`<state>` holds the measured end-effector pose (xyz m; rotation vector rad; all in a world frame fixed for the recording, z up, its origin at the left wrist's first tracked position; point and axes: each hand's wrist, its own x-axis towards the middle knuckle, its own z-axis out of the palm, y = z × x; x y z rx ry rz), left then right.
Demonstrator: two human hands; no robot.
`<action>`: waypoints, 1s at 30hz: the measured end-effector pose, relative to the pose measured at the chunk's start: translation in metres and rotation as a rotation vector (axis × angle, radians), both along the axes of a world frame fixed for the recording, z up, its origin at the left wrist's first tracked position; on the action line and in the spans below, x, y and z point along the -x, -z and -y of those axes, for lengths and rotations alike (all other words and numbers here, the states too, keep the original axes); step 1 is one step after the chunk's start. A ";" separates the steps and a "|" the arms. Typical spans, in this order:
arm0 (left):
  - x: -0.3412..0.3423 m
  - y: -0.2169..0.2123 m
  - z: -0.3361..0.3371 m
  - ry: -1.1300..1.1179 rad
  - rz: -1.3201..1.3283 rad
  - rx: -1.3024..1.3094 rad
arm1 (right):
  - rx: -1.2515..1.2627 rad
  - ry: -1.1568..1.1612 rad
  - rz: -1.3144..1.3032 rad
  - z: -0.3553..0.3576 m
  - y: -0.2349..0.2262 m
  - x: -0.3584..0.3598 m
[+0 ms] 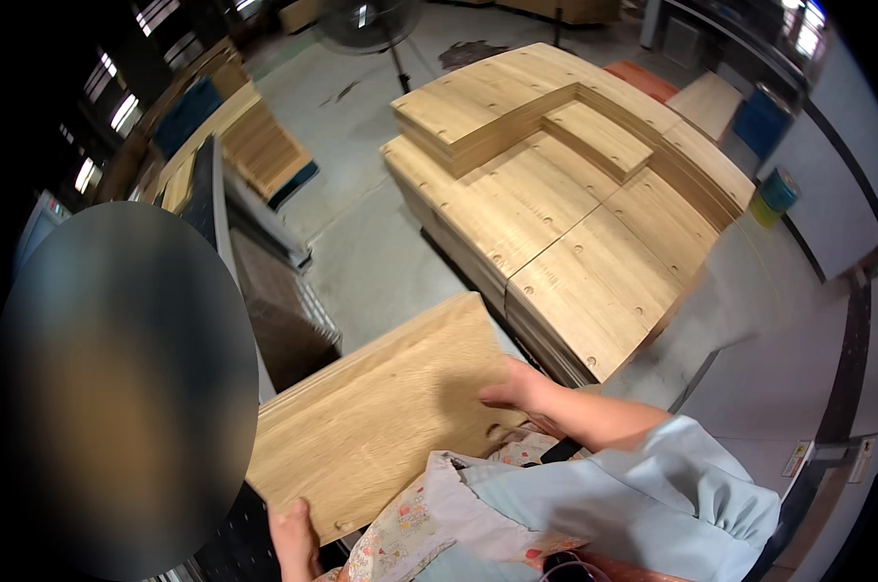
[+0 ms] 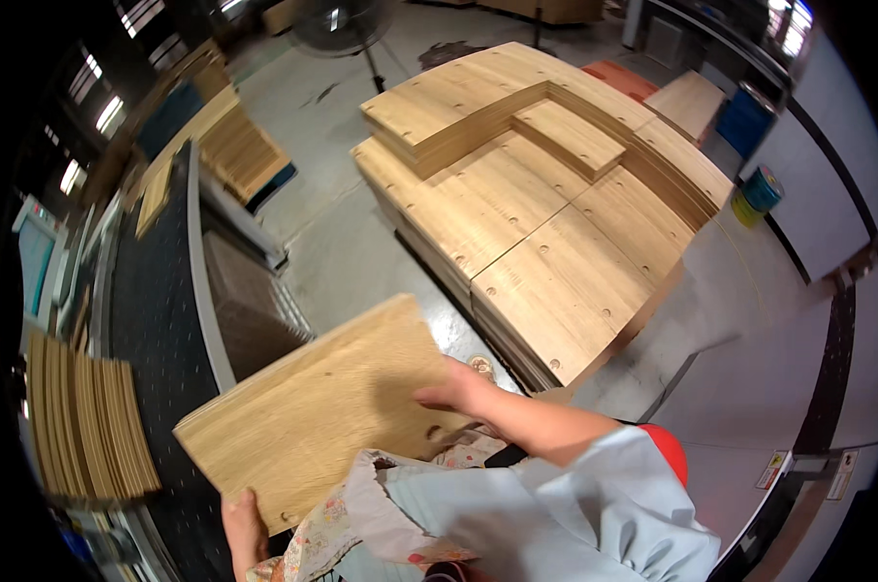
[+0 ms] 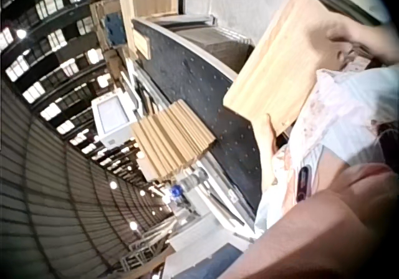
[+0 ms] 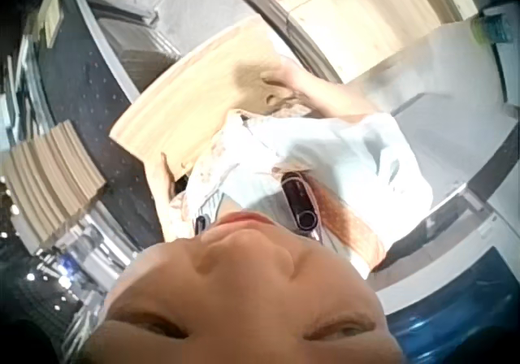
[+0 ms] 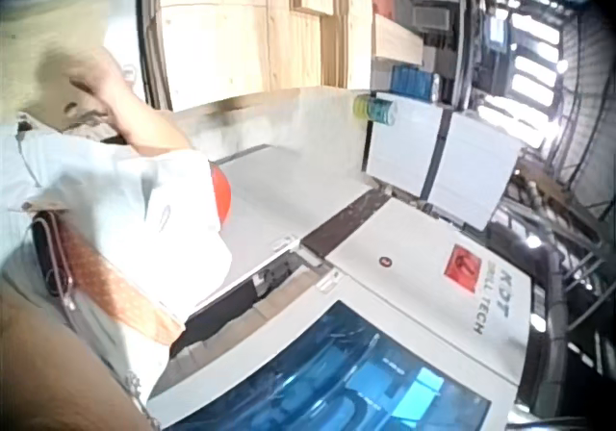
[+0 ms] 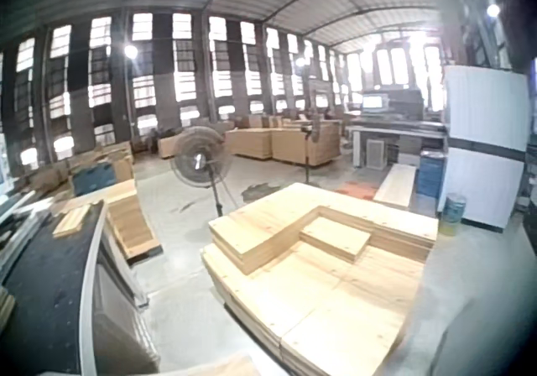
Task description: The person picks up wooden boards from a stack, places them on a workstation surface to handle them, and then carries the boards to a larger wooden structure where they are placed into designated slots.
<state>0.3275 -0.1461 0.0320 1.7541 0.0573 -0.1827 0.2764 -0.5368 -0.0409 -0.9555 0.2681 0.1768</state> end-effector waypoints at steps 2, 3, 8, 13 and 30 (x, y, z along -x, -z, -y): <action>-0.043 0.018 0.052 0.190 -0.036 0.019 | 0.058 0.159 0.022 0.034 0.022 0.019; -0.064 0.023 0.077 0.246 -0.180 -0.041 | 0.090 0.208 0.017 0.052 0.053 0.022; -0.166 0.063 0.233 0.566 -0.296 0.016 | 0.150 0.472 -0.120 0.137 0.107 0.027; -0.247 0.109 0.366 0.793 -0.645 0.304 | -0.097 0.807 -0.208 0.202 0.134 0.036; -0.393 0.277 0.751 0.332 -0.963 0.512 | 0.213 1.393 -0.780 0.388 0.203 -0.091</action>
